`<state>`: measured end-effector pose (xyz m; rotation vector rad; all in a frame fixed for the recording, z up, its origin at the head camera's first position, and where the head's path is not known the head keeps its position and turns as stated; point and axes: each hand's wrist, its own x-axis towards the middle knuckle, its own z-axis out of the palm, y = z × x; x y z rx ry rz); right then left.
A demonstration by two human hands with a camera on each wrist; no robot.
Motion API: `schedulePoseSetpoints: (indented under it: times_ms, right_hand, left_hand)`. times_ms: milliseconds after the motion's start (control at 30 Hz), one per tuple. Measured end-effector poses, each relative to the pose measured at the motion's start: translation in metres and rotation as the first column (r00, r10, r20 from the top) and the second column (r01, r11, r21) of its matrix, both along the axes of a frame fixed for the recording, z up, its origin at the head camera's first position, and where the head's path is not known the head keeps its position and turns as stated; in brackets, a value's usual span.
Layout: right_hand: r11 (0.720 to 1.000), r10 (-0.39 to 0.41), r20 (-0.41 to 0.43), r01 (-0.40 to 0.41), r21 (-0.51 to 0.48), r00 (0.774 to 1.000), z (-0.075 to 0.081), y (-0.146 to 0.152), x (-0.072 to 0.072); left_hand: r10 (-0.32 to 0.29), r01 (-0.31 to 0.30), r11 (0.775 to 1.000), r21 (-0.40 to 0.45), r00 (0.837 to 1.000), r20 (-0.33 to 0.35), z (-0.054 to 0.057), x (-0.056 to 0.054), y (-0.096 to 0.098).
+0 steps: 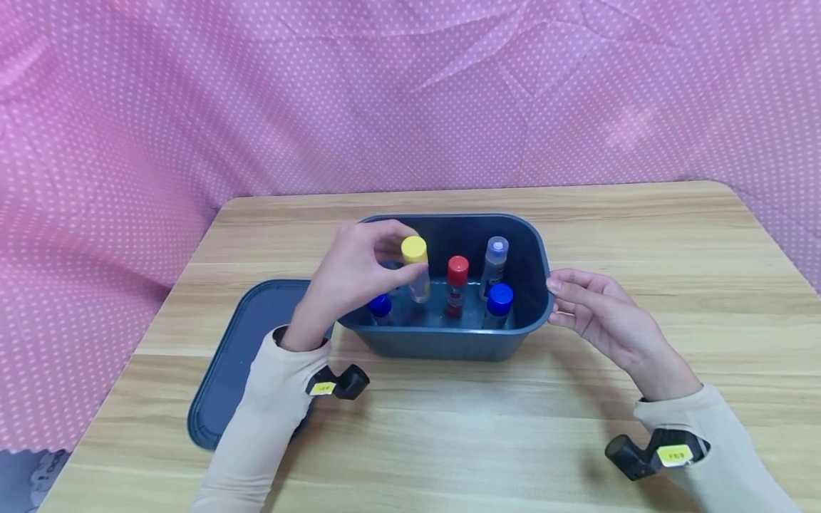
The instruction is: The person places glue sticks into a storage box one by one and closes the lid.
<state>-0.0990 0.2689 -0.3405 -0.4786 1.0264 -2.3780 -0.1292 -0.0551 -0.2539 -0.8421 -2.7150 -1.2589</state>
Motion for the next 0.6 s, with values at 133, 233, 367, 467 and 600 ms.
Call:
schedulePoseSetpoints:
  times_ms: [133, 233, 367, 467, 600]
  right_hand:
    - [1.0, 0.001, 0.006, -0.001, 0.001, 1.0, 0.0, 0.0, 0.0]
    - [1.0, 0.004, 0.008, -0.004, 0.003, 1.0, 0.001, 0.0, 0.0]
    - [1.0, 0.003, 0.007, -0.003, 0.003, 1.0, 0.001, 0.0, -0.001]
    - [1.0, 0.0, 0.004, 0.0, 0.003, 1.0, 0.001, 0.0, -0.001]
    - [1.0, -0.002, 0.003, 0.002, -0.001, 1.0, 0.001, 0.0, 0.0]
  left_hand:
    - [0.009, -0.006, 0.998, -0.069, 0.999, 0.043, -0.002, -0.001, 0.003]
    - [0.026, -0.017, 0.991, -0.133, 0.997, 0.071, -0.003, -0.003, 0.005]
    - [0.042, -0.023, 0.981, -0.194, 0.994, 0.098, -0.006, -0.005, 0.007]
    - [0.05, -0.024, 0.976, -0.216, 0.992, 0.116, -0.008, -0.007, 0.008]
    - [0.065, -0.032, 0.97, -0.241, 0.989, 0.133, -0.011, -0.008, 0.01]
